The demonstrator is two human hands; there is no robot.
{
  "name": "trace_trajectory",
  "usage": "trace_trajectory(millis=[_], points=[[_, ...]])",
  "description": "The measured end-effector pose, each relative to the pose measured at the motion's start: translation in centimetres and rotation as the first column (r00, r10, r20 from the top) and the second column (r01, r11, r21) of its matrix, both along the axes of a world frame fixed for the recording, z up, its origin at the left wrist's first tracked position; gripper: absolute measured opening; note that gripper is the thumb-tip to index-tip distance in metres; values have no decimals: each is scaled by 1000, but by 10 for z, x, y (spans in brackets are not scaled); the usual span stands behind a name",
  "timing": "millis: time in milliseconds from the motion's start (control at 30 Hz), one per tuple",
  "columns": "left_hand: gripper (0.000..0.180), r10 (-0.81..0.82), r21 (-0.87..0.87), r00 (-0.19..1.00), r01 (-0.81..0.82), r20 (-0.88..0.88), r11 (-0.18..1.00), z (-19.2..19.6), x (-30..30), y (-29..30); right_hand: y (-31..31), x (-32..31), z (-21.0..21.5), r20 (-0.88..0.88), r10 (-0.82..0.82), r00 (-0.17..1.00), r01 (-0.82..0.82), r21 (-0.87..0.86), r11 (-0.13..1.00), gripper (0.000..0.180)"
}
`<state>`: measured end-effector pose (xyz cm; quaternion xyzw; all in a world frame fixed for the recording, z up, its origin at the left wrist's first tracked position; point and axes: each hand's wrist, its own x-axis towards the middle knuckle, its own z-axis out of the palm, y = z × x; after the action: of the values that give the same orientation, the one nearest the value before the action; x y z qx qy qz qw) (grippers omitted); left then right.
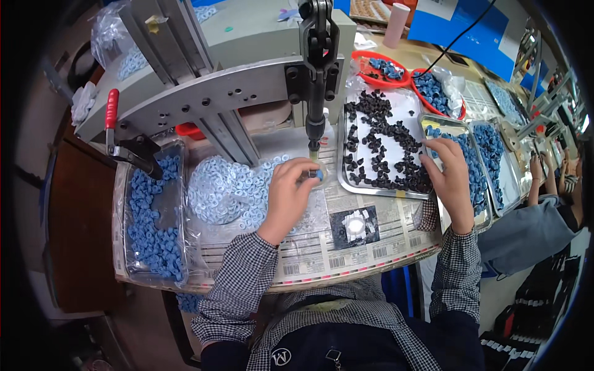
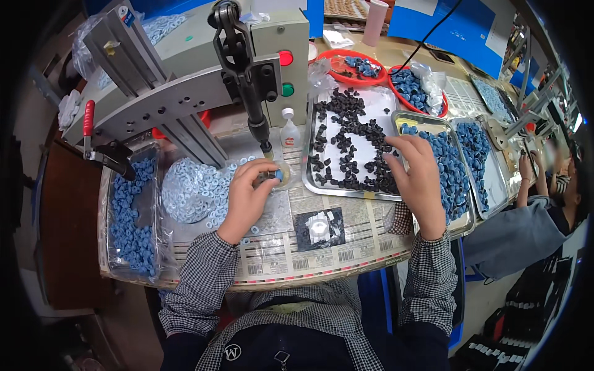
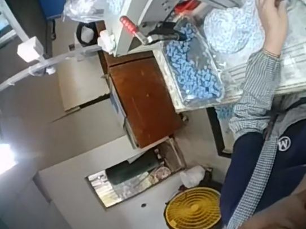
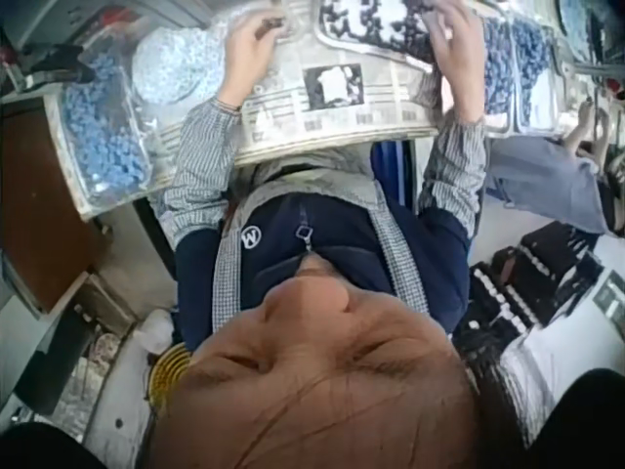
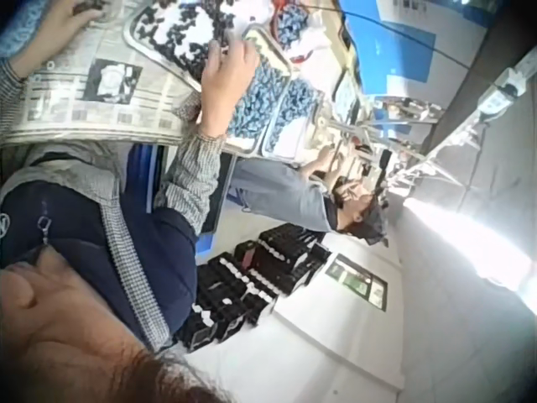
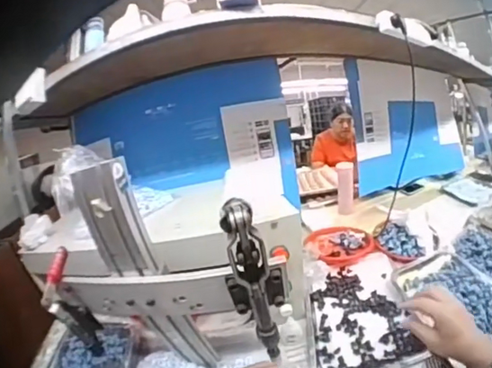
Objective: Assembling small blue and black plastic or ceramic components using a manual assembly press at a workbench.
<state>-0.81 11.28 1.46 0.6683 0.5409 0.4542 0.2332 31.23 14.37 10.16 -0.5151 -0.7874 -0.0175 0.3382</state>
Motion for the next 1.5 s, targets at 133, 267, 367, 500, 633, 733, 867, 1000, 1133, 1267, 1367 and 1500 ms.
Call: trace_trajectory(millis=[133,267,367,500,633,733,867,1000,1133,1267,1367,1500], points=[[30,82,117,975,-59,-205,991,-6,2,8,-2,-45,29,-47,180,983,-179,19,984,26],[30,164,253,892,-58,-422,966,-4,12,0,19,-77,52,-112,339,934,-328,104,939,25],[33,162,269,897,-50,-412,962,-7,5,0,37,-116,84,-242,504,829,-432,297,852,24],[45,103,115,933,-67,-345,991,-5,10,3,77,-155,131,-790,434,433,-611,96,785,28],[53,88,75,960,-70,-266,995,-1,12,4,53,-161,188,-784,510,355,-822,-3,569,77],[51,148,153,954,-110,-261,982,-8,11,5,-1,-175,176,-687,662,301,-750,259,609,53],[50,92,-74,952,-119,-292,990,1,-2,-3,-56,-180,143,-480,804,352,-688,449,570,30],[49,56,-24,960,-65,-275,998,4,4,0,-72,-170,102,-444,787,428,-617,492,614,30],[49,48,-43,964,-61,-261,997,11,-13,-10,-59,-167,72,-361,864,350,-680,537,499,39],[48,22,-97,977,-44,-214,994,28,-37,-30,-36,-108,52,-563,707,427,-666,334,667,44],[47,57,-136,978,-85,-199,987,45,-65,-63,-1,-60,39,-579,154,801,-338,-224,914,21],[38,154,-104,973,-173,-170,979,43,-76,-87,40,6,-25,-76,42,996,-64,-314,947,15]])
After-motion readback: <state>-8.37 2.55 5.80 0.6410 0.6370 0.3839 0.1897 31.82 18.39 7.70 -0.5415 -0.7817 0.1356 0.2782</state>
